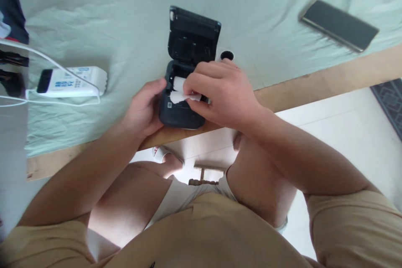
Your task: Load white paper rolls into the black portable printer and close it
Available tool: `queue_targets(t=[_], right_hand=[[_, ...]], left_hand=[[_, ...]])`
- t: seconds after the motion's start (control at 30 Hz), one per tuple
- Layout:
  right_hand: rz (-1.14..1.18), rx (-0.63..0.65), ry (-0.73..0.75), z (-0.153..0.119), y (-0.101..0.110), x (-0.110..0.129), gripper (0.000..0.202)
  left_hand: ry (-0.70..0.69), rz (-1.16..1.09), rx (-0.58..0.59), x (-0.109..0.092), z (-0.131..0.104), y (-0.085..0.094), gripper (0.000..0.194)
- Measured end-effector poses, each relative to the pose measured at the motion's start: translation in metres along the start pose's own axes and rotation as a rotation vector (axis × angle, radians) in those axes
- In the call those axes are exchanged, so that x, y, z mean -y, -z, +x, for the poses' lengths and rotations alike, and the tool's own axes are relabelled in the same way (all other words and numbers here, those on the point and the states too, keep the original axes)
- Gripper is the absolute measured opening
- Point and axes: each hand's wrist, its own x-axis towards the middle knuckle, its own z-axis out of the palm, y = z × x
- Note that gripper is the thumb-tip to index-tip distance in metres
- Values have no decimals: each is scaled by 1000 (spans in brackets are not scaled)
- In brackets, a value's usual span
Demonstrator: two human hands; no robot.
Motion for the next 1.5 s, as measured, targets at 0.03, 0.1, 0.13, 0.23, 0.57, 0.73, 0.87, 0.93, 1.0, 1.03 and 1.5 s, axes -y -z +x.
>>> queue_targets(t=[0.03,0.1,0.13,0.23,0.57,0.73,0.87,0.93,1.0,1.03,1.5], right_hand=[[-1,12,13,-1,0,0,15],[6,20,49,-3,0,-1,18],[19,16,66,-3,1,-1,20],[60,-60,-10,-2,6,-2,20],[143,-244,-324,1,12,-8,30],[166,-244,-288,-2,8,-5,27],[205,-20,-339,-4,3,-8,47],[262,18,-365,-5,1,-10,52],[313,58,-422,-5,0,-12,58],[340,88,-455,-5,0,-13,62],[411,391,-739,0,4,-3,68]], left_hand=[[1,9,23,-1,0,1,23],[11,45,45,-2,-1,2,26],[13,66,43,-3,-2,3,29],[6,100,41,-3,-2,5,35],[-11,151,23,1,0,8,46],[-6,108,16,-2,-3,5,41],[3,105,-8,-2,-4,3,46],[-6,85,-18,-1,-4,3,47],[-14,72,-11,0,-3,4,45],[-15,64,1,1,-2,4,43],[-76,36,-16,3,-4,-4,20]])
